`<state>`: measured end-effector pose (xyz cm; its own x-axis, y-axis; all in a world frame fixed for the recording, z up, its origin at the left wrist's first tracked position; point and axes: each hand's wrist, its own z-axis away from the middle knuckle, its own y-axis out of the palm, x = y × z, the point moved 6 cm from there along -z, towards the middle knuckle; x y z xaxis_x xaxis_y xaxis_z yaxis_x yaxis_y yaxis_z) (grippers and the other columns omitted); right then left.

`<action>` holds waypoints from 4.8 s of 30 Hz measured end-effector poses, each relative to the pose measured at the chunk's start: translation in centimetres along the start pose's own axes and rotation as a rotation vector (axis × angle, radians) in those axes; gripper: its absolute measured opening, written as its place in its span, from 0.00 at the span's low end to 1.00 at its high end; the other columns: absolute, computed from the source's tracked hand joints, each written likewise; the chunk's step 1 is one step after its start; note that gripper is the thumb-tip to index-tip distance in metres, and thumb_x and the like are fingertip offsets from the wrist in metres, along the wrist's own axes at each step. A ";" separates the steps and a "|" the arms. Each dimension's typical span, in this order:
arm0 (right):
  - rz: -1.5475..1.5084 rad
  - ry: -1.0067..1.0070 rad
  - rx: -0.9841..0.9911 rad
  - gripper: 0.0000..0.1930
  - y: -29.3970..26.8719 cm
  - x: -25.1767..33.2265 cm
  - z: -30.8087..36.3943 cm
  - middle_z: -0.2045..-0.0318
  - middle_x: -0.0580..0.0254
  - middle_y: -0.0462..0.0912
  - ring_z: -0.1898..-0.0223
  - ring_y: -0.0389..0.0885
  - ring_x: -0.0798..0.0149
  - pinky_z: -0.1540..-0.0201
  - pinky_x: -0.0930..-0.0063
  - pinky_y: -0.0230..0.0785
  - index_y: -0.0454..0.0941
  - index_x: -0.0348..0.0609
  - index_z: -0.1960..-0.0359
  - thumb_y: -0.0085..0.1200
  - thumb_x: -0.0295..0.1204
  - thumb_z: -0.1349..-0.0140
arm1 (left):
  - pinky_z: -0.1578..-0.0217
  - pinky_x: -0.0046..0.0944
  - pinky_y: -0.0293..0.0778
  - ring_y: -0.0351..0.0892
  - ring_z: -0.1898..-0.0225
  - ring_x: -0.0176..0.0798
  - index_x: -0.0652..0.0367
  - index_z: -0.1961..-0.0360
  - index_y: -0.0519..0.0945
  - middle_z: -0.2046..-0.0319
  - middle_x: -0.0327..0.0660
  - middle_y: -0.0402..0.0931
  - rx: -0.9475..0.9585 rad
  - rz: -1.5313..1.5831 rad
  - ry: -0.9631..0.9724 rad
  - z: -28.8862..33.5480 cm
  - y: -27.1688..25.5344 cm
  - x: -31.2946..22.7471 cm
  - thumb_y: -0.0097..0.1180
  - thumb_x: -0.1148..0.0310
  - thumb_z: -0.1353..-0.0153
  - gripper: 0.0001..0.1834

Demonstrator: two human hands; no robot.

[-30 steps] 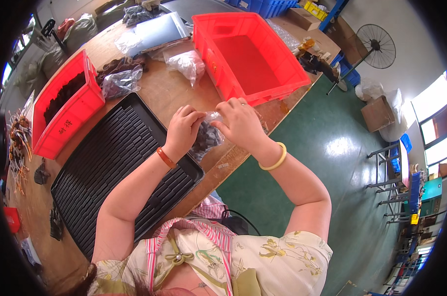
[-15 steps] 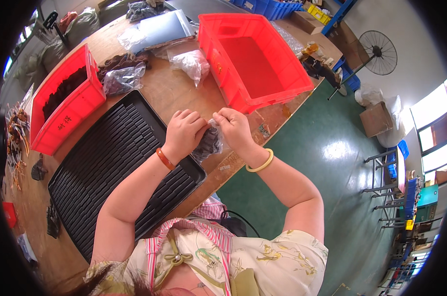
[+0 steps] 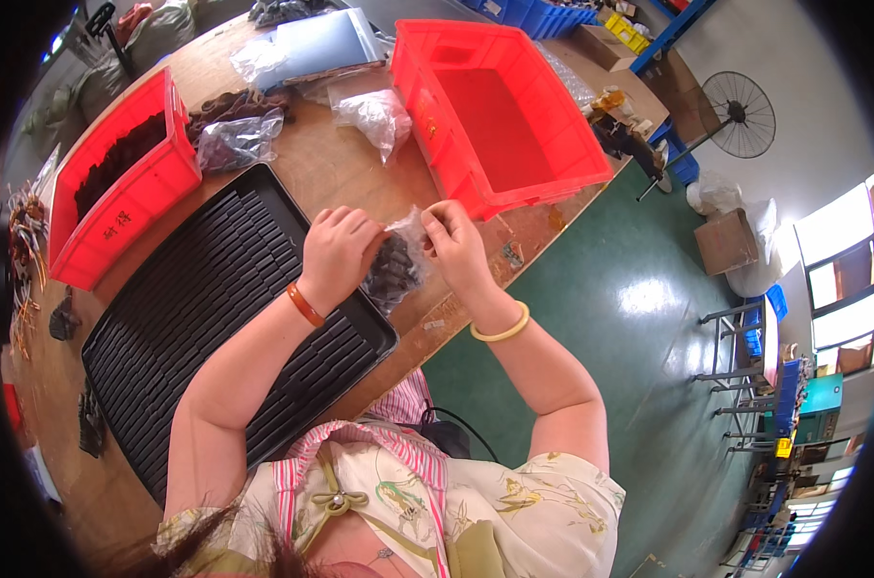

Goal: The person assembles small plastic components by hand on a sorting tray.

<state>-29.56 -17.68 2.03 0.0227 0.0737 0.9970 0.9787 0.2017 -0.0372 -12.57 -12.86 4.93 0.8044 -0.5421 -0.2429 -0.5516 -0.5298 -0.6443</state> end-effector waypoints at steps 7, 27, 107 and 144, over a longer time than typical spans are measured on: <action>1.086 -0.649 0.107 0.14 1.9 4.7 4.2 0.74 0.55 0.76 0.73 0.74 0.55 0.67 0.66 0.71 0.73 0.37 0.62 0.58 0.36 0.34 | 0.60 0.44 0.70 0.77 0.62 0.44 0.53 0.69 0.78 0.68 0.39 0.75 0.043 0.098 -0.147 1.1 0.5 1.5 0.62 0.65 0.42 0.06; 1.027 -0.180 0.176 0.10 1.4 5.1 3.0 0.75 0.54 0.76 0.73 0.75 0.56 0.69 0.66 0.66 0.77 0.37 0.68 0.56 0.32 0.34 | 0.57 0.46 0.70 0.76 0.62 0.49 0.56 0.75 0.74 0.71 0.40 0.76 0.159 0.315 -0.166 1.1 2.4 -1.2 0.68 0.66 0.49 0.12; 0.091 0.244 0.337 0.13 0.7 2.6 2.3 0.80 0.76 0.68 0.78 0.63 0.81 0.76 0.84 0.53 0.73 0.46 0.74 0.52 0.36 0.29 | 0.56 0.44 0.70 0.75 0.56 0.42 0.53 0.65 0.77 0.56 0.36 0.76 -0.066 0.035 0.073 0.1 -3.6 -3.6 0.65 0.69 0.50 0.11; 0.713 -0.034 0.310 0.18 1.2 5.4 1.0 0.78 0.57 0.76 0.73 0.76 0.68 0.68 0.69 0.68 0.75 0.35 0.68 0.59 0.41 0.36 | 0.59 0.38 0.72 0.73 0.58 0.36 0.54 0.67 0.81 0.64 0.33 0.72 -0.157 -0.082 0.284 2.2 -3.2 -4.3 0.59 0.69 0.52 0.09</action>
<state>-28.47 -16.05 7.34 0.6145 0.3171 0.7224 0.6280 0.3577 -0.6911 -13.81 -7.46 6.46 0.7663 -0.6417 0.0310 -0.5323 -0.6611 -0.5287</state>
